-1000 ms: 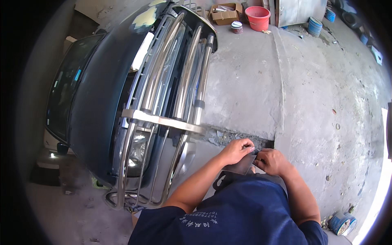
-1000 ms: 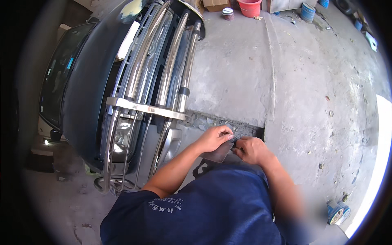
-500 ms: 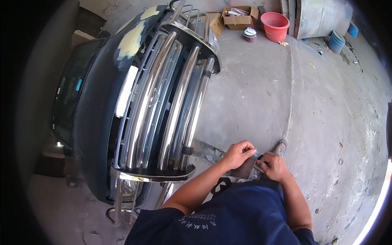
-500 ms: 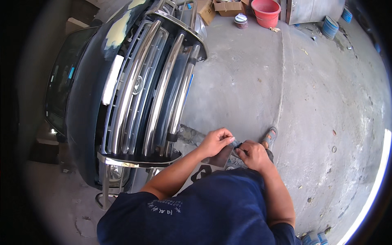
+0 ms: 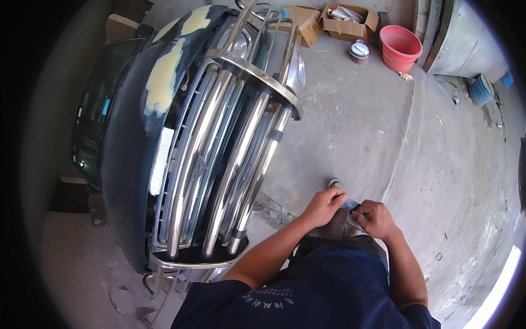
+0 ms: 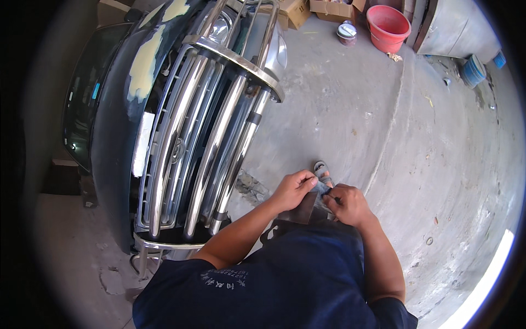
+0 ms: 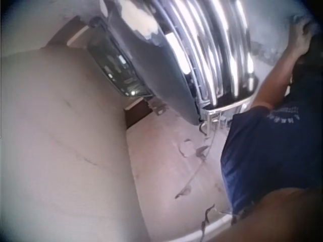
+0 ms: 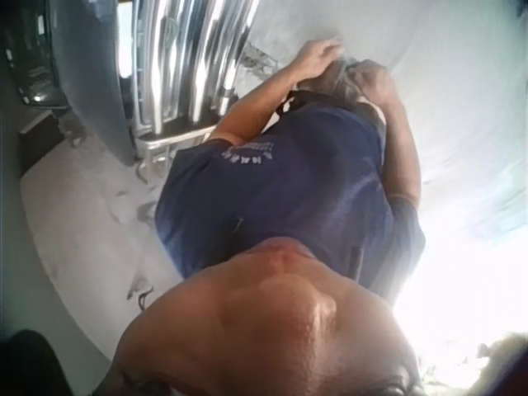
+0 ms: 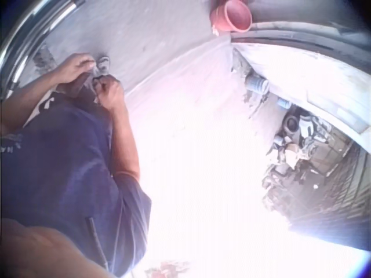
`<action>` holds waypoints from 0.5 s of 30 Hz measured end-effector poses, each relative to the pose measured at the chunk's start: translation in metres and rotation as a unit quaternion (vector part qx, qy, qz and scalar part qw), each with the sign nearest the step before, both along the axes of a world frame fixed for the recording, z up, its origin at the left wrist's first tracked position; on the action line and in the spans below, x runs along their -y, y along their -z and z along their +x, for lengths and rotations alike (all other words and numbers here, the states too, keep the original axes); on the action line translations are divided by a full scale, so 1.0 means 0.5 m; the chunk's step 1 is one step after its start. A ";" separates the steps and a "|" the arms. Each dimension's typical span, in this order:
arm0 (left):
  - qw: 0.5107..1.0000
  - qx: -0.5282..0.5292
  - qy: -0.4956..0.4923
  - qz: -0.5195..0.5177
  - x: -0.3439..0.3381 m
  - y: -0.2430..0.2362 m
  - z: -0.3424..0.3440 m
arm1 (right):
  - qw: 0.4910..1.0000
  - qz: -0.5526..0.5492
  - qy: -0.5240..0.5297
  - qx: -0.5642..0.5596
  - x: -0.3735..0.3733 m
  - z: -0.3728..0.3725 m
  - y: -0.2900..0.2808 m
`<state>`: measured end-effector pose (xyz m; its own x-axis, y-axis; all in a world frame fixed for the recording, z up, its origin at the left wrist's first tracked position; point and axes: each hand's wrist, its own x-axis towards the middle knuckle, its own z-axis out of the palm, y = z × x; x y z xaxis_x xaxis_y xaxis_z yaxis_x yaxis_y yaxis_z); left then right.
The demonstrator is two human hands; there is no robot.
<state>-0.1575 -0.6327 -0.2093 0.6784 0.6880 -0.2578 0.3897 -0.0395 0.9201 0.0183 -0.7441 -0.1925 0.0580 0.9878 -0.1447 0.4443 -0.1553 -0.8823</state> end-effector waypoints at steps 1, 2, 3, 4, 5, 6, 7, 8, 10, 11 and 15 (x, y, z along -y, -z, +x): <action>1.000 0.022 -0.014 0.017 -0.031 0.013 0.013 | 1.000 0.000 -0.002 0.000 -0.036 0.015 0.004; 0.998 0.045 -0.026 0.035 -0.064 0.020 0.031 | 1.000 0.001 -0.002 0.001 -0.073 0.031 0.010; 0.999 0.028 -0.012 0.029 -0.101 0.023 0.044 | 1.000 -0.006 0.010 -0.017 -0.109 0.045 0.016; 1.000 0.011 0.003 0.023 -0.141 0.022 0.054 | 0.999 -0.012 0.022 -0.036 -0.145 0.058 0.022; 1.000 -0.006 0.015 0.014 -0.178 0.019 0.065 | 0.998 -0.021 0.032 -0.055 -0.181 0.072 0.025; 1.000 -0.006 0.017 0.018 -0.217 0.021 0.081 | 0.998 -0.030 0.038 -0.050 -0.220 0.087 0.026; 1.000 -0.005 0.019 0.021 -0.257 0.025 0.099 | 0.997 -0.038 0.043 -0.046 -0.262 0.105 0.024; 0.999 -0.011 0.022 0.025 -0.293 0.021 0.110 | 0.997 -0.045 0.049 -0.047 -0.299 0.116 0.020; 0.999 -0.009 0.025 0.027 -0.347 0.014 0.130 | 0.995 -0.061 0.058 -0.061 -0.355 0.137 0.018; 0.999 -0.005 0.028 0.037 -0.373 0.013 0.137 | 0.993 -0.070 0.062 -0.069 -0.380 0.146 0.019; 0.998 -0.052 0.030 0.013 -0.459 0.006 0.175 | 0.987 -0.112 0.042 -0.104 -0.478 0.200 0.029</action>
